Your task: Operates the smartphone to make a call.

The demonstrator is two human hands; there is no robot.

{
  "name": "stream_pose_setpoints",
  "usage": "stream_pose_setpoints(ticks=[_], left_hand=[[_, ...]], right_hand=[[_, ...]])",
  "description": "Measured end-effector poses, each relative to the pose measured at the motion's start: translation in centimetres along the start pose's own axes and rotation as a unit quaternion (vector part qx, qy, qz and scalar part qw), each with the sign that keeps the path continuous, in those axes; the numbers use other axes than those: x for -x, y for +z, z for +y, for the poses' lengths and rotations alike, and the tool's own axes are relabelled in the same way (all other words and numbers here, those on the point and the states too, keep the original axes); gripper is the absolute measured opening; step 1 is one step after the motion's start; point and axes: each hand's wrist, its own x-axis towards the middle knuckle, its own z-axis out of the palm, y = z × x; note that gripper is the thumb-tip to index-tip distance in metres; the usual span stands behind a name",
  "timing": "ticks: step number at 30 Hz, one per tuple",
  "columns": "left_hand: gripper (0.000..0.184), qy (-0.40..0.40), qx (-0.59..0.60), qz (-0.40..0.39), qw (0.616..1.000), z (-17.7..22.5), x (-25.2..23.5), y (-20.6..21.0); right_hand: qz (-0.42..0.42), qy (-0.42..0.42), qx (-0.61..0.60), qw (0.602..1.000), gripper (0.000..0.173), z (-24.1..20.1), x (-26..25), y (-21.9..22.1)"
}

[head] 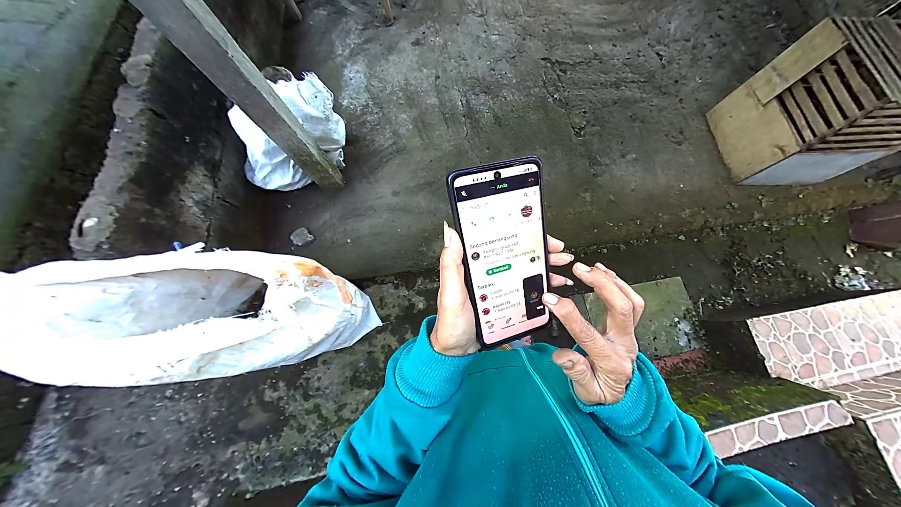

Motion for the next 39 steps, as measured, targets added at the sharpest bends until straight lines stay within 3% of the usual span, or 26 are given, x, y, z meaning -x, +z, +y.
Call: stream_pose_setpoints(ticks=[39], left_hand=[[0.086, 0.008, 0.010, 0.004, 1.000, 1.1, 0.0, 0.0]], right_hand=[[-0.016, -0.036, -0.013, 0.999, 0.052, -0.5, 0.7, -0.4]])
